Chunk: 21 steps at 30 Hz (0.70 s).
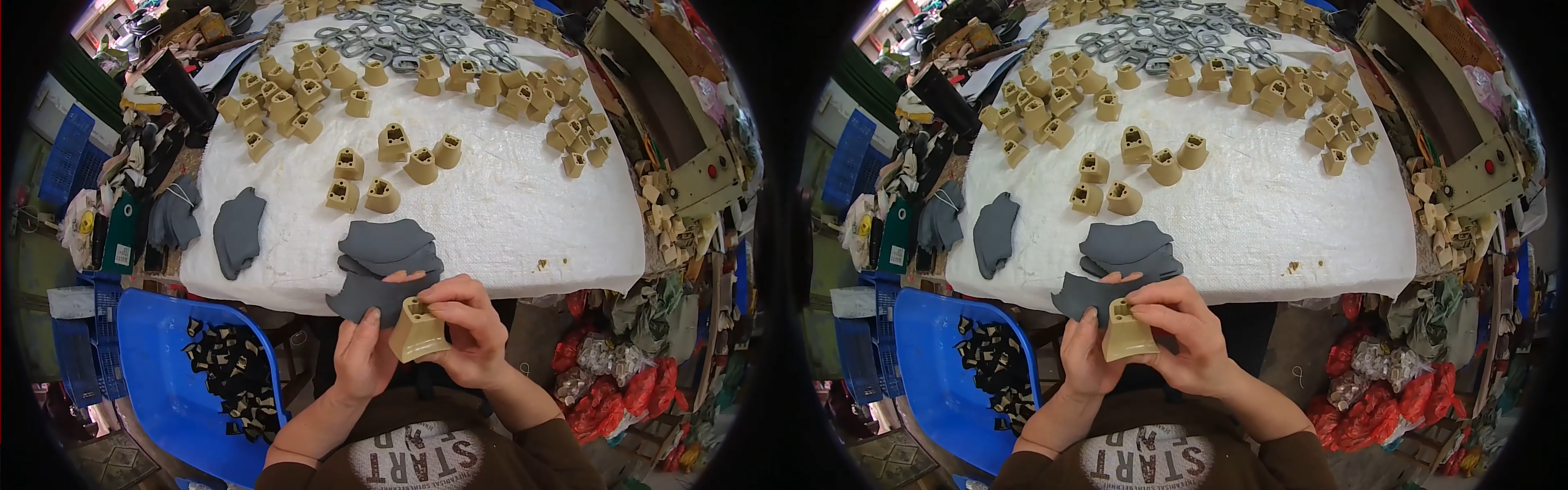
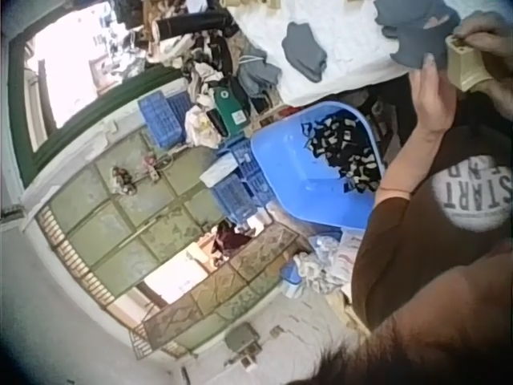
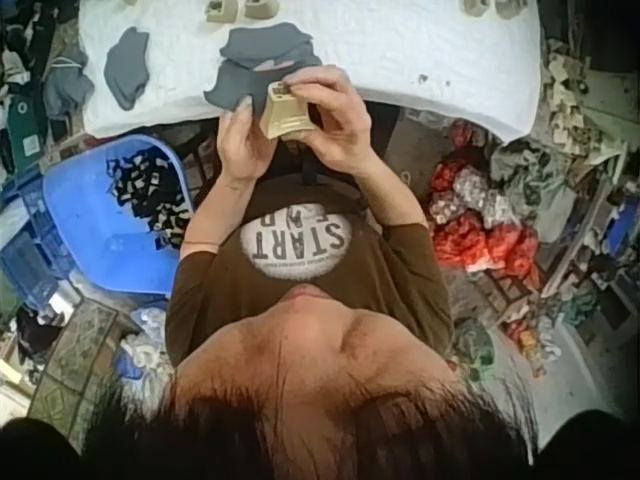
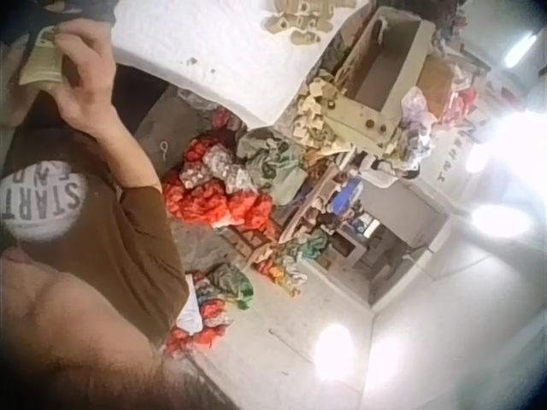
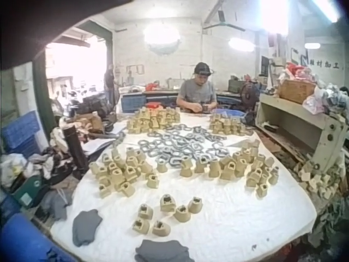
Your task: Assembling small components into larger shoe parts by hand.
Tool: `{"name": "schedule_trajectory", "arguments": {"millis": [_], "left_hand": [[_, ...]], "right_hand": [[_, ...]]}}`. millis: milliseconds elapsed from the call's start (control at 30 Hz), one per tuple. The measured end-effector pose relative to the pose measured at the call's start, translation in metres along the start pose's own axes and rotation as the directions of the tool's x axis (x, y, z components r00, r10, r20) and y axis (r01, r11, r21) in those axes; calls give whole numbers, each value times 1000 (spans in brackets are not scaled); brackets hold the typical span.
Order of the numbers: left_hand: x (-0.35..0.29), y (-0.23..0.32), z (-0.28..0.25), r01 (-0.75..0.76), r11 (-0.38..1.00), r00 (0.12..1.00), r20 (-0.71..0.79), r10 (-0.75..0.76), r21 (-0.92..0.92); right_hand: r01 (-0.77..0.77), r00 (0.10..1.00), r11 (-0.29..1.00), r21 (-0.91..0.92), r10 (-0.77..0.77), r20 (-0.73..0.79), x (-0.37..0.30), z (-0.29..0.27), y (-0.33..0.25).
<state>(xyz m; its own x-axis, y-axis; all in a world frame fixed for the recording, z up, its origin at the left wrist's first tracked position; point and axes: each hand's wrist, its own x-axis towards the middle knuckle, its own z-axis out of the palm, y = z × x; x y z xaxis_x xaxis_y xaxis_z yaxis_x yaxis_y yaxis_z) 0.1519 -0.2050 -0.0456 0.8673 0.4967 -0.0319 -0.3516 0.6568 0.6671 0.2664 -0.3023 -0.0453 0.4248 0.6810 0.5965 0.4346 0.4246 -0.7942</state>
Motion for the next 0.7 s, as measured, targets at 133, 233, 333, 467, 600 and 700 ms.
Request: {"name": "schedule_trajectory", "arguments": {"millis": [133, 233, 333, 467, 600, 700], "left_hand": [[-3, 2, 5, -2, 1000, 999, 42, 2, -2], [-3, 2, 5, -1, 999, 998, 57, -1, 34], [-3, 1, 5, -11, 1000, 997, 76, 10, 11], [-5, -2, 7, -20, 1000, 996, 83, 22, -24], [-8, -4, 14, -43, 999, 997, 66, 42, 10], [-7, -6, 15, -75, 992, 997, 11, 74, 106]], "right_hand": [[93, 995, 993, -71, -96, -38, 1, 5, 1], [102, 994, 992, -76, -106, -41, 2, 5, 2], [106, 993, 991, -78, -109, -46, 3, 3, 2], [104, 993, 991, -88, -109, -53, 2, 1, 2], [96, 992, 991, -90, -103, -79, 0, 2, 3], [93, 991, 984, -152, -106, -78, 4, 0, 6]]}}
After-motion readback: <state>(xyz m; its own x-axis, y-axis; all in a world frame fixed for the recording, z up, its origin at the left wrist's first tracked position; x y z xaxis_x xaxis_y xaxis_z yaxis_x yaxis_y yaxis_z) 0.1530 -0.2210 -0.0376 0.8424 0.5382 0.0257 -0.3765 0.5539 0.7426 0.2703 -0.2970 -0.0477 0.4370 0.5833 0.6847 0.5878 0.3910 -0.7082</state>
